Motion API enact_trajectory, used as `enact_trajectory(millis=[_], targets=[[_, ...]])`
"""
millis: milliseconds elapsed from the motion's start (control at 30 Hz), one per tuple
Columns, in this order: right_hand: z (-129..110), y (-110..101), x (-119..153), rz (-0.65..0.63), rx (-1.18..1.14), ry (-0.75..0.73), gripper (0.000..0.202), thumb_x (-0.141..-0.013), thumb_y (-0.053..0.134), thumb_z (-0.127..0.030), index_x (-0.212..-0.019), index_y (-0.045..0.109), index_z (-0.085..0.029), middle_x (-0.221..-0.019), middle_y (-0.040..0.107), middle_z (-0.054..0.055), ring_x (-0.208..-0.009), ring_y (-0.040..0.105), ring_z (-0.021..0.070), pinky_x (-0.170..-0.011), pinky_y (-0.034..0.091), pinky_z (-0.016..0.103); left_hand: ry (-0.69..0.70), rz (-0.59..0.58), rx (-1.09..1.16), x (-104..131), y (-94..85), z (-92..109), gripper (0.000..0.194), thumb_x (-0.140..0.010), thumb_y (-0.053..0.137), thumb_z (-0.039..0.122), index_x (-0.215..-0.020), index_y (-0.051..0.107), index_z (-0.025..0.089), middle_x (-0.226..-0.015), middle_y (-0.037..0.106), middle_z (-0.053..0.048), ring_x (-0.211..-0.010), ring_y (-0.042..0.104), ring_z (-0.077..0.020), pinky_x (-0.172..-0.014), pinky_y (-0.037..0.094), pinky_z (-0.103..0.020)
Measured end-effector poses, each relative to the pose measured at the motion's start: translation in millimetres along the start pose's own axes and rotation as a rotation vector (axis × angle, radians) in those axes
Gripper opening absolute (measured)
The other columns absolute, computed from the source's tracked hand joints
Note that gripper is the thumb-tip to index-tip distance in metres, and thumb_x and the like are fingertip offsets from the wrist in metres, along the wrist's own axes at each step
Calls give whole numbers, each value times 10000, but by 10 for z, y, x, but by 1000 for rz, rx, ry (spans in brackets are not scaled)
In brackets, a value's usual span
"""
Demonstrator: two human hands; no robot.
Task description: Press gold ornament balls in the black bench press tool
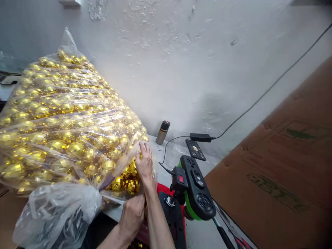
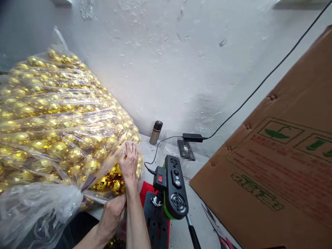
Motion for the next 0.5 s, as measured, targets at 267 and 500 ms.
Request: enact_trajectory(millis=[267, 500], targets=[[28, 79, 301, -19, 19, -2, 484, -984, 451, -226, -1422, 645, -158, -1474, 638, 170, -1405, 579, 275, -1188, 469, 498, -40, -66, 41, 431, -44, -228, 315, -1017, 364, 63, -1026, 649, 196, -758, 787, -44, -625, 784, -201, -573, 623, -260], [201, -212, 619, 0, 61, 22, 483, -1028, 383, -257, -1398, 663, -124, -1482, 628, 211, -1388, 613, 300, -1131, 531, 523, 87, -55, 31, 454, -100, -104, 412, -962, 347, 2, -1184, 655, 160, -866, 810, -78, -717, 784, -203, -654, 643, -289]])
Point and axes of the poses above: each hand's wrist, its own x-axis away from the middle knuckle, its own y-axis out of the palm, z = x × y, the point moved 10 cm from there along -x, towards the middle knuckle
